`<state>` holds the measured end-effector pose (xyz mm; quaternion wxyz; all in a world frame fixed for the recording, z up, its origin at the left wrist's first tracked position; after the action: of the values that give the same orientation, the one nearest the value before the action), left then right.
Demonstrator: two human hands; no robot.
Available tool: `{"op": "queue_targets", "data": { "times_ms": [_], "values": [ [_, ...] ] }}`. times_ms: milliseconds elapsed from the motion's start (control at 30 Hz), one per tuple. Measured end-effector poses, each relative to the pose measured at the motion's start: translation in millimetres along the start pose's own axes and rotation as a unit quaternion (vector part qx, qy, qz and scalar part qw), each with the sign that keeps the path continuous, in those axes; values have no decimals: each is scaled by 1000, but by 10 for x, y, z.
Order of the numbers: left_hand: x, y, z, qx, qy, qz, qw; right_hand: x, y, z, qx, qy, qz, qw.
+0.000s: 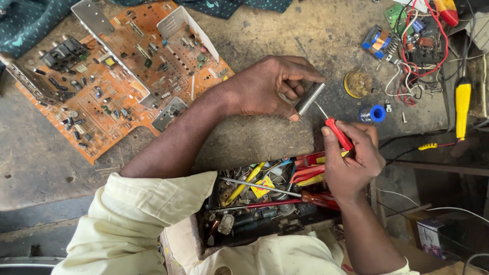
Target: The person uses a screwdriver to remove a component from a circuit board, then uses a soldering iron to work on the component's pins. The person handles the circuit board and the removed component throughout the task.
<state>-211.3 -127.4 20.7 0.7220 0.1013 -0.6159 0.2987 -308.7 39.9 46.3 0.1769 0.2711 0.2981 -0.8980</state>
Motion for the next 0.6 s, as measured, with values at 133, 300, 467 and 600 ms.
{"op": "queue_targets", "data": {
  "times_ms": [133, 300, 467, 600],
  "values": [
    [14, 7, -2, -5, 4, -20, 1000, -45, 25, 14, -6, -42, -12, 999],
    [-5, 1, 0, -2, -7, 0, 1000, 26, 16, 23, 15, -14, 0, 1000],
    [2, 5, 2, -3, -8, -6, 1000, 50, 33, 40, 18, -12, 0, 1000],
    [-4, 7, 4, -4, -12, 1, 1000, 85, 18, 44, 23, 6, -7, 1000]
  ]
}}
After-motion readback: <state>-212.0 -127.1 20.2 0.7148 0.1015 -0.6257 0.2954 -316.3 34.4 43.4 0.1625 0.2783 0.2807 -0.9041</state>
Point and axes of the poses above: each hand's wrist, its own z-axis towards the middle knuckle, its own y-axis out of the palm, x = y × z, the point moved 10 cm from there along z, towards the middle knuckle, and after that the axes turned 10 degrees about x, right-handed, at the moved point
